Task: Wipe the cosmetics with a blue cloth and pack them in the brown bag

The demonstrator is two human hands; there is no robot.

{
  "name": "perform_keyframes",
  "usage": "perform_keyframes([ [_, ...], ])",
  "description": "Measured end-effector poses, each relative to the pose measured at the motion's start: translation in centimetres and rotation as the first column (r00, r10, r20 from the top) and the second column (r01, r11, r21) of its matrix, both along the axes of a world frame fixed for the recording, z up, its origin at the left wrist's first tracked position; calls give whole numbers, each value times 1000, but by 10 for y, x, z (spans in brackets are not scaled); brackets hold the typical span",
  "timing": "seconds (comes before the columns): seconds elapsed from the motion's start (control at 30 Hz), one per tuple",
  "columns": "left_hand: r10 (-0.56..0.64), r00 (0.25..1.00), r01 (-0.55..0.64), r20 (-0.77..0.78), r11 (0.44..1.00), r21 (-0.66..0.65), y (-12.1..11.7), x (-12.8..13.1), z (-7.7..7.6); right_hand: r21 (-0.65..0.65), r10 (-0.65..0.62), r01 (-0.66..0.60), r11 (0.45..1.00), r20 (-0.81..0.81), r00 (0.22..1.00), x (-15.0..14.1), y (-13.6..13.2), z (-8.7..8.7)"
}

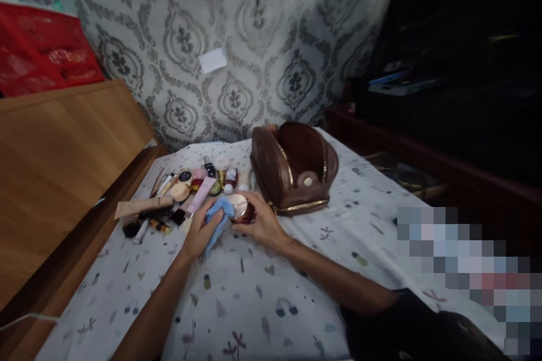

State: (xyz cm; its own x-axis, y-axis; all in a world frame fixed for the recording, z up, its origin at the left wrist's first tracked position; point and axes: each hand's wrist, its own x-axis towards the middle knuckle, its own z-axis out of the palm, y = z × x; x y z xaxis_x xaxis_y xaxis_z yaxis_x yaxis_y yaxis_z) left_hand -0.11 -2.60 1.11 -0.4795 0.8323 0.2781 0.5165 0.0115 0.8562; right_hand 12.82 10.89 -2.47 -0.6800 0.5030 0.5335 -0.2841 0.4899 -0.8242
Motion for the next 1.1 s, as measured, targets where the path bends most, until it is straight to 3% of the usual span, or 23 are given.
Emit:
perform_keyframes([
  [0.13,72,994,-81,84,992,102,8,-4,13,-81,36,-39,996,-45,998,11,-3,30],
  [0.23,77,994,-65,-77,987,149,32,-2,37,-85,32,-42,996,-118,993,26,4,60],
  [0.33,12,936,68,-352,974,215,74,2,62,-89,-33,16,996,-189,981,42,19,89],
  [0.4,-57,821,194,-568,964,185,105,3,75,-70,-113,100,993,-220,969,49,34,103],
  [0.5,-186,553,259,-812,965,-45,148,4,88,-90,-216,199,976,-288,933,55,66,112],
  [0.6,-337,304,256,-891,930,-265,174,8,101,-211,-263,209,955,-272,926,58,102,108],
  [0.67,-365,242,229,-899,922,-313,180,12,109,-242,-326,267,933,-253,911,60,122,102],
  [0.87,-329,221,212,-918,935,-285,157,21,117,-183,-355,316,931,-252,901,69,136,101],
  [0.97,-290,293,217,-911,948,-232,142,22,109,-128,-352,332,935,-198,915,69,131,104],
  [1.1,-193,410,201,-892,973,-118,137,22,93,15,-413,413,911,14,911,51,134,102],
])
